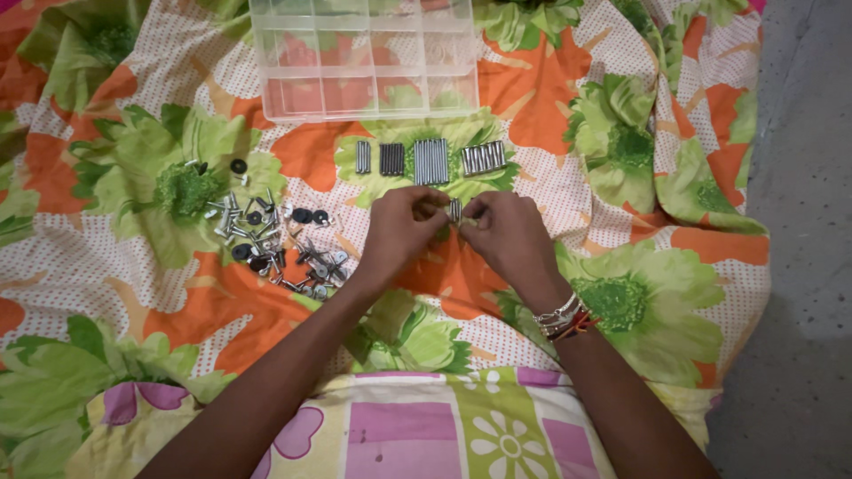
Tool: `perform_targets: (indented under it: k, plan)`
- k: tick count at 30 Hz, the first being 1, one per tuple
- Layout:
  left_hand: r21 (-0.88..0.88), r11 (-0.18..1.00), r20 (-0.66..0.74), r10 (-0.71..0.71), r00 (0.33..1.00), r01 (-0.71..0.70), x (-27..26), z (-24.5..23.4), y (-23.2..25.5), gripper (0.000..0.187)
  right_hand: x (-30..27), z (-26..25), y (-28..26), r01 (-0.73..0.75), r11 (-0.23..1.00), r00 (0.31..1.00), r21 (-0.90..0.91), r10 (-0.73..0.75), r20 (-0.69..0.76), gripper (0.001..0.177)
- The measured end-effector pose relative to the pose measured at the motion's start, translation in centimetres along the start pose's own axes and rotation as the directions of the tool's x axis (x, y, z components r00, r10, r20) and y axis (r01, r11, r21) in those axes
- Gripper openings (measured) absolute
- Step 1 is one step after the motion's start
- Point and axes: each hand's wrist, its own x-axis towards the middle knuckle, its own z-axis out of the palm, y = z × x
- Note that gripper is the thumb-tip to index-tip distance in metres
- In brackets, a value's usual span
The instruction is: The person sorts small metal fasteners and black plastic caps on a floral sheet, arranging them into neat rows by type and size. The person handles the items one by one, creating organized piles next to a clear plastic organizer box.
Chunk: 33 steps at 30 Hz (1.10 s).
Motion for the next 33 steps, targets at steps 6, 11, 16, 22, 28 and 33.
perform_targets:
  k: [6, 11, 16, 22, 28, 33]
  plan:
    - [0.026, 0.999, -0.004, -0.039, 0.999, 0.04, 0.0, 0.0, 0.4, 0.022, 0.1, -0.1, -0.1, -0.005, 1.0, 1.0, -0.012, 0.005, 0.011, 0.027]
    - [0.059, 0.996, -0.002, -0.064, 0.998, 0.064, 0.1, -0.1, 0.7, 0.024, 0.0, -0.3, -0.3, -0.017, 1.0, 0.999, 0.002, 0.016, 0.032, 0.028]
    - [0.189, 0.954, 0.063, 0.224, 0.973, -0.232, -0.2, -0.7, 0.7, 0.05, 0.0, -0.3, -0.2, -0.013, 1.0, 0.999, 0.015, 0.013, 0.045, 0.031]
    - [0.266, 0.917, 0.156, 0.264, 0.952, -0.297, -0.3, -0.8, 1.3, 0.053, -0.1, -0.3, 0.0, 0.042, 0.999, 0.999, 0.017, -0.042, 0.018, 0.032]
    - [0.311, 0.912, 0.153, 0.23, 0.961, -0.267, -0.3, -0.9, 1.8, 0.047, -0.2, -0.2, 0.0, 0.015, 1.0, 0.999, 0.009, -0.016, 0.034, 0.032]
    - [0.318, 0.914, 0.16, 0.21, 0.965, -0.252, -0.3, -1.0, 2.1, 0.044, -0.1, -0.2, 0.1, 0.021, 1.0, 0.999, -0.002, -0.021, 0.029, 0.032]
